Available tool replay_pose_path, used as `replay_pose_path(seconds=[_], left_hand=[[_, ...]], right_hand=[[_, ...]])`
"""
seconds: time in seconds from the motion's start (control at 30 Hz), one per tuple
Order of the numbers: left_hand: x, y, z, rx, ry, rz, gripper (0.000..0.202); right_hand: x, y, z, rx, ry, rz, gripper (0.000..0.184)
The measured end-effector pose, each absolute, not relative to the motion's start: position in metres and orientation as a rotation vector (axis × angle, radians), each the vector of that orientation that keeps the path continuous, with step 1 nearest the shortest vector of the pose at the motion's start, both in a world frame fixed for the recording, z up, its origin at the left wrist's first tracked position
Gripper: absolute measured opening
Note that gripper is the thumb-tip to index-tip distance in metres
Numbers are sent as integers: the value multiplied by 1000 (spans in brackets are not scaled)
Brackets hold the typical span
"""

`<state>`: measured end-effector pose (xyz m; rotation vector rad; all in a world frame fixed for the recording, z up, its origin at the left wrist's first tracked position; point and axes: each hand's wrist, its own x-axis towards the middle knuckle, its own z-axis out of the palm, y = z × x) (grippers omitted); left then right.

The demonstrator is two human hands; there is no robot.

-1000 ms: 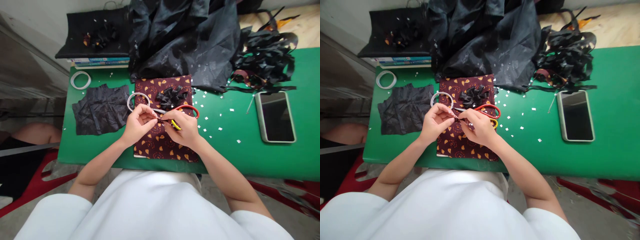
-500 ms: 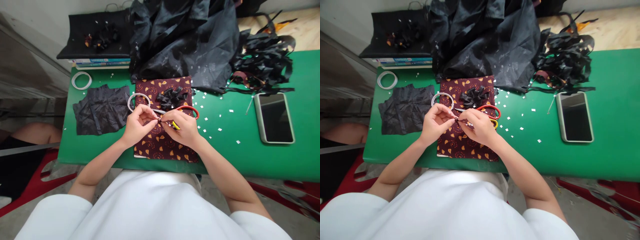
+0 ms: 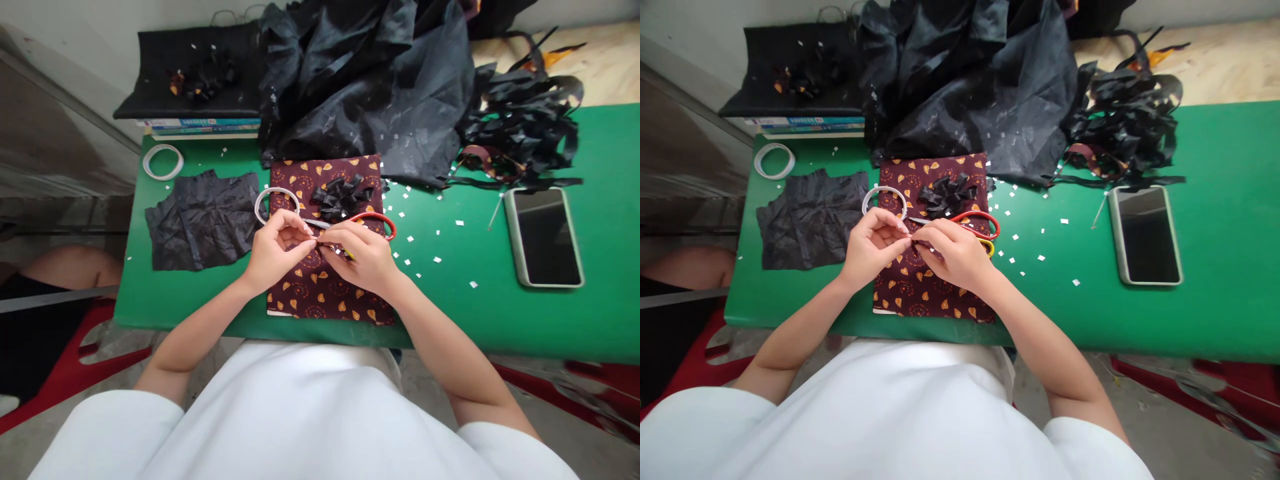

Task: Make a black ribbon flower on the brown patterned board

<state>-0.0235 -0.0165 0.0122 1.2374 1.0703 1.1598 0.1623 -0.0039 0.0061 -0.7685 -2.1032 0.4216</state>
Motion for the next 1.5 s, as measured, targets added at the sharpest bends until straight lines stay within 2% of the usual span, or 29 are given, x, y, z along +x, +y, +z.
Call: replay_pose_path(seconds=[0.37,0.73,1.2,1.33,1.5], left_hand=[[-25,-15,12,1158,1035,1122,27],[-23,-18,14,1222,1026,1091,29],[-22,-19,11,1341,1063,1059,20],[-23,-19,13,1305,1076,1116,24],[-23,-19,13,1258,1035,1142,28]], right_hand=[[161,-7,6,-882,-1957,543,12],[158,-9,4,-994,-1628,1050,13],[158,-7,4,-943,-1706,954,9],[157,-8,7,-982,-1567,1141,13],[160,-1,7,-1005,-1135,1595,16]])
